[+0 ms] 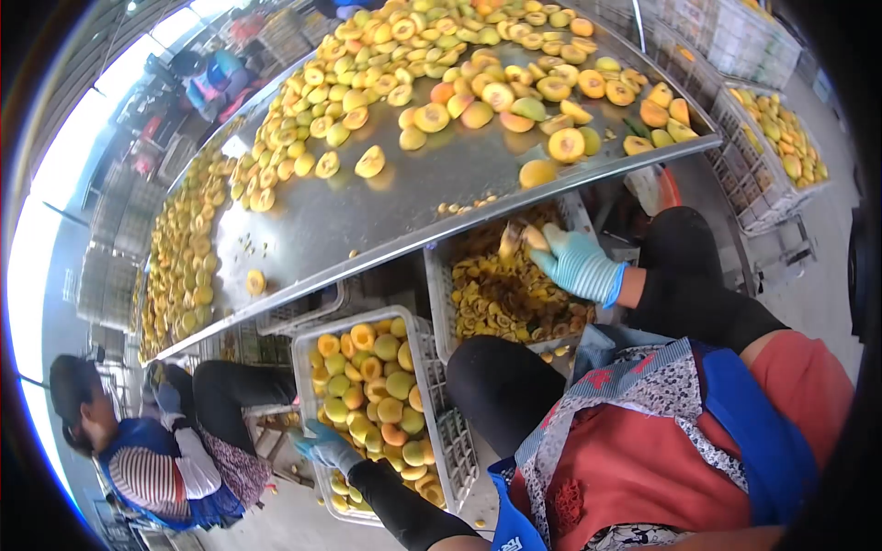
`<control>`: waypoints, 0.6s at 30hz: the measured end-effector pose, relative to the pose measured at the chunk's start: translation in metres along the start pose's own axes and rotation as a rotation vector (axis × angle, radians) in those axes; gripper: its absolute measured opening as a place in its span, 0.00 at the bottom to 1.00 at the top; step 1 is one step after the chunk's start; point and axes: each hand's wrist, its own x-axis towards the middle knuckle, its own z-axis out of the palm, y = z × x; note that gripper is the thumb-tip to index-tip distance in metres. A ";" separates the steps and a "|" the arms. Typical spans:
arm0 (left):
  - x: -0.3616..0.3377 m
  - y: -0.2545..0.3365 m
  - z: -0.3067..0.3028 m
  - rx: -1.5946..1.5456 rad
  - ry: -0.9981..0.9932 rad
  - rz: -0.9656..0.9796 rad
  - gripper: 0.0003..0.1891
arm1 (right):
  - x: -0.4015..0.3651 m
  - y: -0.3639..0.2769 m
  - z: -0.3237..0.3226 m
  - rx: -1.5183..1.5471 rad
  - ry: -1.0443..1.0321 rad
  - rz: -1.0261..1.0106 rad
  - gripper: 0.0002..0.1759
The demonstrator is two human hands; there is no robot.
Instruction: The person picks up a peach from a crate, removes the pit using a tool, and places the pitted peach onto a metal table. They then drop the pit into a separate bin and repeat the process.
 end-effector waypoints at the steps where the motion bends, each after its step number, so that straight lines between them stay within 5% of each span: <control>1: -0.005 0.057 -0.017 -0.153 0.045 0.057 0.28 | -0.004 0.005 0.000 -0.048 -0.052 0.029 0.18; 4: -0.002 0.192 -0.023 -0.742 -0.068 0.291 0.20 | -0.003 0.010 -0.006 -0.037 -0.103 0.004 0.19; 8: -0.032 0.376 -0.019 -0.959 -0.721 0.742 0.19 | 0.010 0.000 -0.039 0.099 -0.179 0.048 0.19; 12: -0.095 0.533 -0.013 -0.690 -1.001 1.109 0.27 | 0.008 0.017 -0.051 0.181 -0.215 0.001 0.20; 18: -0.131 0.685 0.105 -0.390 -0.921 1.282 0.39 | -0.001 0.053 -0.076 0.235 -0.110 -0.008 0.21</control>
